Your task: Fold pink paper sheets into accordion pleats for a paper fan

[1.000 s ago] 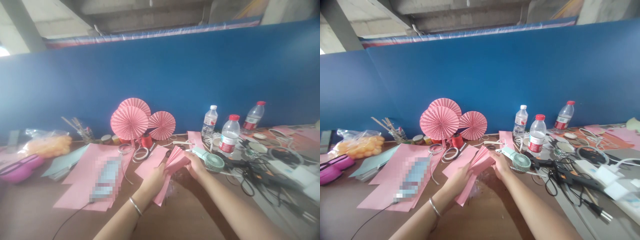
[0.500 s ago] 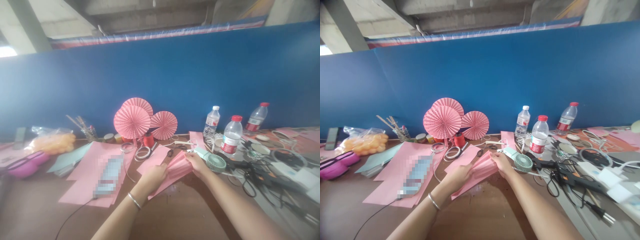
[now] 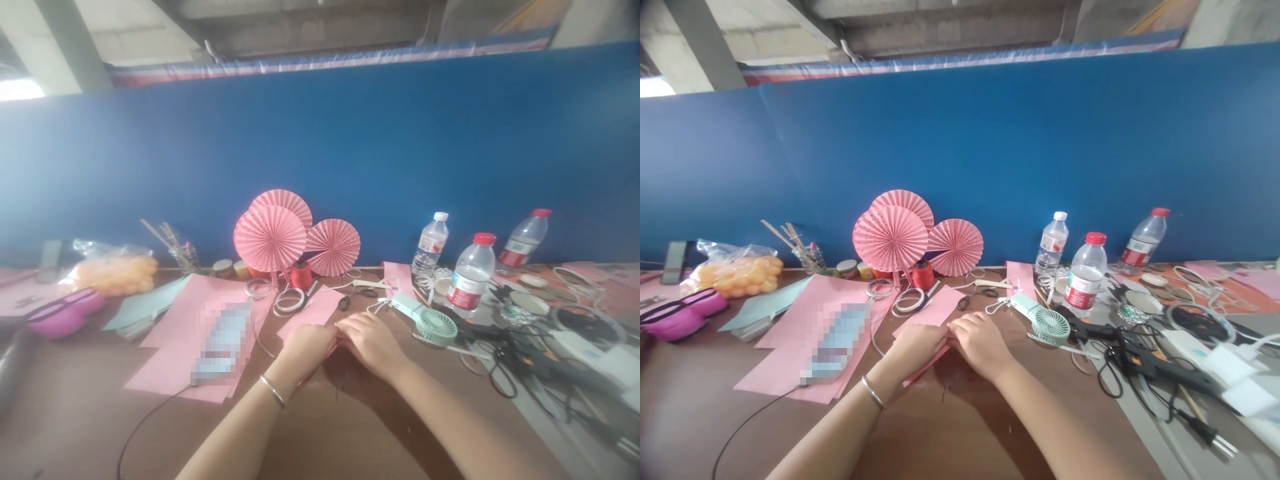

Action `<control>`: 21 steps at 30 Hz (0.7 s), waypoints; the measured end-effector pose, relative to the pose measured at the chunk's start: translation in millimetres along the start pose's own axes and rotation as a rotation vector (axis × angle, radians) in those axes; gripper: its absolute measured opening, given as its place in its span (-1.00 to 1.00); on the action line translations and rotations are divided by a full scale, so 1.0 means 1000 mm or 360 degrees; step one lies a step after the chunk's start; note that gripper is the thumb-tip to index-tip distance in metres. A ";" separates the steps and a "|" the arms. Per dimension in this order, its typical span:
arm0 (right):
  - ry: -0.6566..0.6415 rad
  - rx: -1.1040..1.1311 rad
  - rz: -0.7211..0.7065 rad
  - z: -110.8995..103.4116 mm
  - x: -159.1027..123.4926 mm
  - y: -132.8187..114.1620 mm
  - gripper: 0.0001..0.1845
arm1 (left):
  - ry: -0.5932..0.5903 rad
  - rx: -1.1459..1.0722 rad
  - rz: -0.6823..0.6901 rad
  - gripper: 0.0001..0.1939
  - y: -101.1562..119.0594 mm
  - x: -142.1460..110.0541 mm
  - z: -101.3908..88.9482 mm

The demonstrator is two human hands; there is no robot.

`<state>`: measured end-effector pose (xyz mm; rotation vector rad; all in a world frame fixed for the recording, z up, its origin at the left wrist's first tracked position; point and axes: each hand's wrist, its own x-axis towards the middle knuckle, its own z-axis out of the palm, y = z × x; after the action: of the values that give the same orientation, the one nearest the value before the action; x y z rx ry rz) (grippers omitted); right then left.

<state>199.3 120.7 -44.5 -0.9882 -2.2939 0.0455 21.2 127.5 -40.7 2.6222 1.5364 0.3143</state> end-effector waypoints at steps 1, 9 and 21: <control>-0.0039 -0.0042 0.0011 0.002 0.000 -0.001 -0.75 | -0.0002 -0.0001 0.0009 -0.67 0.000 0.000 -0.001; -0.0003 -0.0217 0.0121 0.006 -0.008 0.029 -0.75 | 0.0037 0.0119 -0.0046 -0.54 -0.004 0.000 -0.008; 0.0697 -0.0191 0.0477 0.019 -0.018 0.061 -0.50 | 0.0743 0.0052 -0.0719 -0.56 -0.041 0.007 -0.008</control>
<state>236.6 156.5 -85.5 -1.2583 -1.7561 -0.1703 -12.6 153.5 -39.1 2.2240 2.2227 0.9067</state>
